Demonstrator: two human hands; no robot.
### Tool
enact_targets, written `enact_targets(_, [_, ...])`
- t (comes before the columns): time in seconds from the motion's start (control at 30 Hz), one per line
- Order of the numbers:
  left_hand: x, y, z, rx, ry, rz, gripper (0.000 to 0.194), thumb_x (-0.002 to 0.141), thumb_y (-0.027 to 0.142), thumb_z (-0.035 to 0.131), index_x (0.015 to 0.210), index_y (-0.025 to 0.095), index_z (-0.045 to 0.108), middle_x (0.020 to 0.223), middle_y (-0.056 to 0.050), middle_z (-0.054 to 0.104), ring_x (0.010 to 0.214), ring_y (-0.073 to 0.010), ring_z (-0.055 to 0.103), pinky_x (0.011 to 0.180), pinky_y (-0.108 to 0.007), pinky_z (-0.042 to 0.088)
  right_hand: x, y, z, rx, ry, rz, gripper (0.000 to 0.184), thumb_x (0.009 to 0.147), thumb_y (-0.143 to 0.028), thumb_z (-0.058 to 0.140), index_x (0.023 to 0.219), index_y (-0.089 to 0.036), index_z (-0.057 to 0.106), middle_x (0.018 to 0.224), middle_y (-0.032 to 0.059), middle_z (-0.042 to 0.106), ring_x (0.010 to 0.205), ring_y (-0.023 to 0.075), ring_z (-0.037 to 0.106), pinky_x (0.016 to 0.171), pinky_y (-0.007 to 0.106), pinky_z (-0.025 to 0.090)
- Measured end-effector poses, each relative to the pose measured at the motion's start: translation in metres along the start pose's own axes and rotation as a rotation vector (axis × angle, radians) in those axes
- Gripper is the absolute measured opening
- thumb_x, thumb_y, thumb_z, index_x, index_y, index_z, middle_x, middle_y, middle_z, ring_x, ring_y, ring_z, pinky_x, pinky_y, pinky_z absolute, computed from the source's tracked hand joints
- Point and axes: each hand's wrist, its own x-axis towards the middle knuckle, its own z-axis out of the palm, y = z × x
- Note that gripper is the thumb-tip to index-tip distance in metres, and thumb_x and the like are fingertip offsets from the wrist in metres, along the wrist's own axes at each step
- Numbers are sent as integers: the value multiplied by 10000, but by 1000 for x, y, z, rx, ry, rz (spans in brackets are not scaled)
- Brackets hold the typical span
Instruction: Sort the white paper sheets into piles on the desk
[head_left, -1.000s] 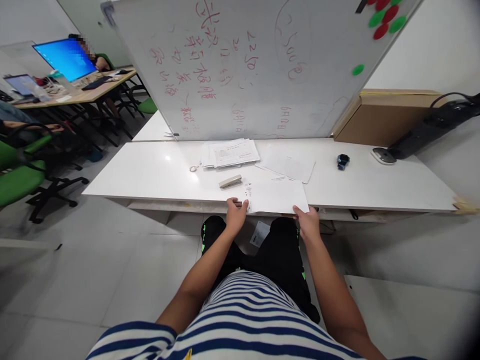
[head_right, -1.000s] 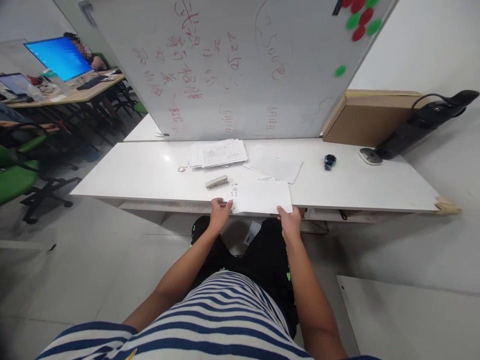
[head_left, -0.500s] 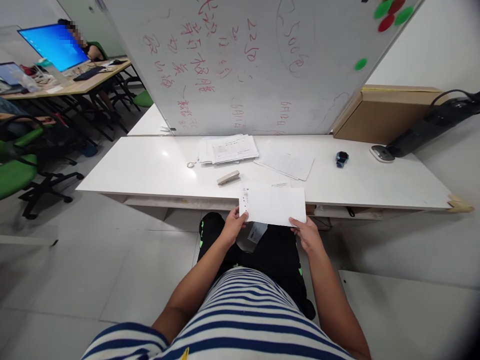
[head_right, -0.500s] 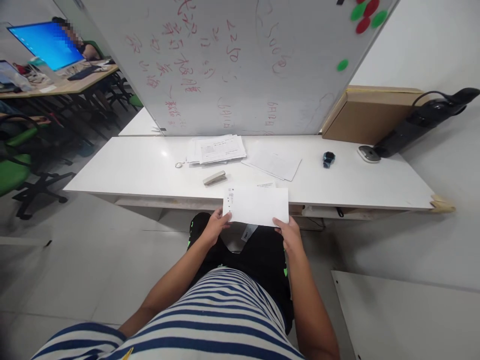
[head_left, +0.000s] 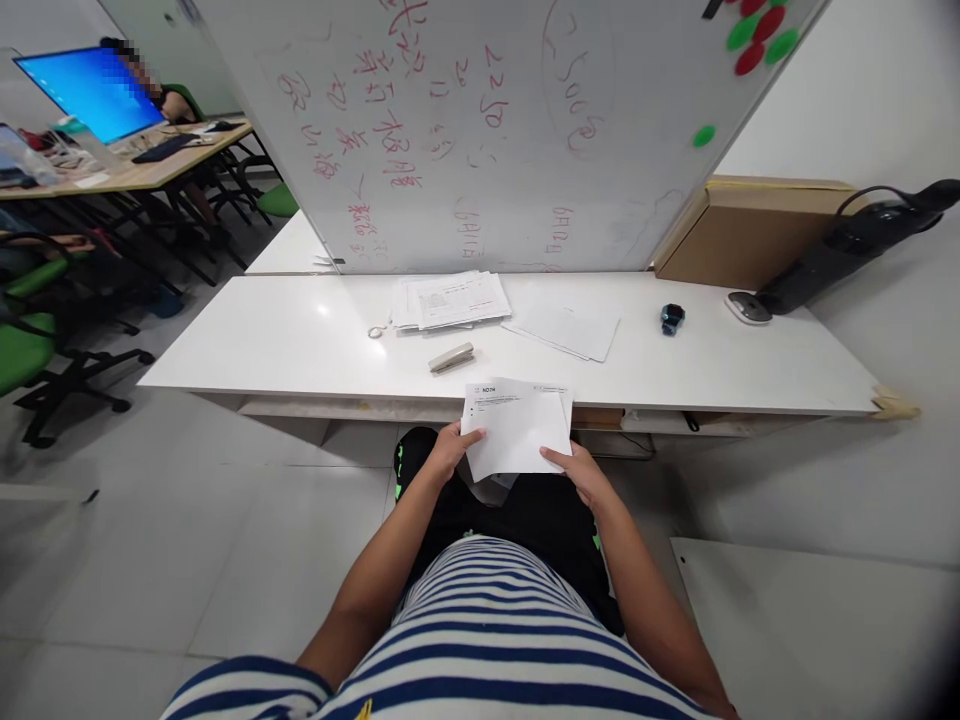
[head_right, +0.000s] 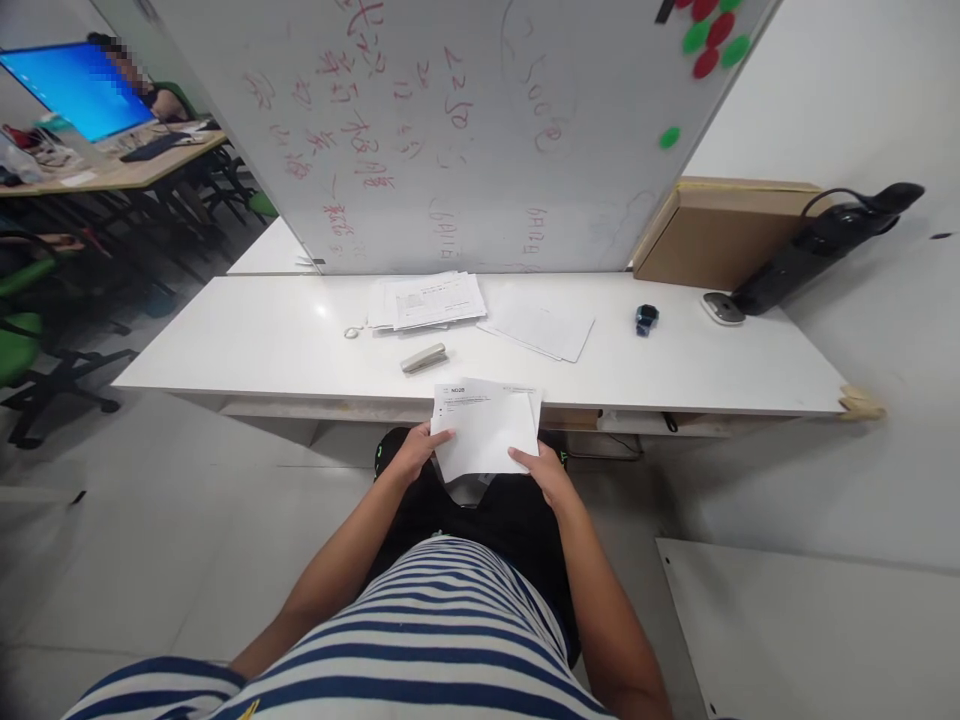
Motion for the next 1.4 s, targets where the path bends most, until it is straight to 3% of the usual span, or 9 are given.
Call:
enact_targets(0.13, [-4,-3,-3,12,4,32,498,559,398,830,962,133,707,968,-100,720,841,-234,660,794,-361,504,3,-2,-2,43,-49,-27,479,593,-423,810,971,-151,697,971,91,728,865,256,680,790,378,531])
enact_targets(0.27, [-4,11,-3,99,12,120,449,576,402,810,914,123,715,892,-81,726,823,-238,654,778,-356,498,13,-23,-12,43,-45,-197,471,547,-423,830,912,-146,719,963,82,730,896,260,671,872,422,502])
enact_targets(0.43, [13,64,8,168,26,393,418,670,439,734,967,149,683,927,-62,710,867,-235,639,762,-336,500,21,-86,-11,-45,99,-463,452,592,-441,799,921,-141,720,979,91,722,965,277,647,886,428,485])
enact_targets(0.6, [46,110,23,228,112,592,362,740,417,667,998,164,641,979,-64,691,899,-211,620,791,-320,490,37,-133,11,-14,224,-690,446,670,-453,729,981,-136,691,1006,90,707,973,258,635,871,404,478])
enact_targets(0.77, [61,105,25,291,131,594,321,761,401,639,981,167,636,1002,-80,678,896,-223,613,736,-314,483,57,-129,23,-105,160,-678,433,686,-449,690,980,-131,679,933,73,707,898,242,634,823,390,482])
enact_targets(0.9, [55,106,26,353,196,651,264,793,423,597,881,179,643,870,-46,676,818,-199,606,712,-301,467,54,-132,22,-128,288,-678,436,693,-503,670,894,-117,684,912,91,705,909,260,624,835,398,474])
enact_targets(1.0, [53,115,29,398,263,737,253,809,423,581,890,192,645,875,-33,673,843,-192,599,756,-300,456,50,-137,21,-100,313,-741,467,710,-529,652,930,-118,677,927,95,705,928,259,621,854,396,472])
enact_targets(1.2, [61,109,24,447,239,605,294,792,424,600,968,188,605,974,-62,667,895,-209,599,775,-316,458,58,-122,15,-122,204,-720,515,698,-498,671,1070,-143,637,1057,121,689,972,257,621,879,417,469])
enact_targets(1.4, [61,106,21,367,165,650,375,750,400,652,1048,179,598,1052,-74,660,966,-218,600,837,-325,463,65,-114,0,-95,95,-720,454,705,-464,663,1046,-164,649,1091,85,685,1003,230,618,902,383,461])
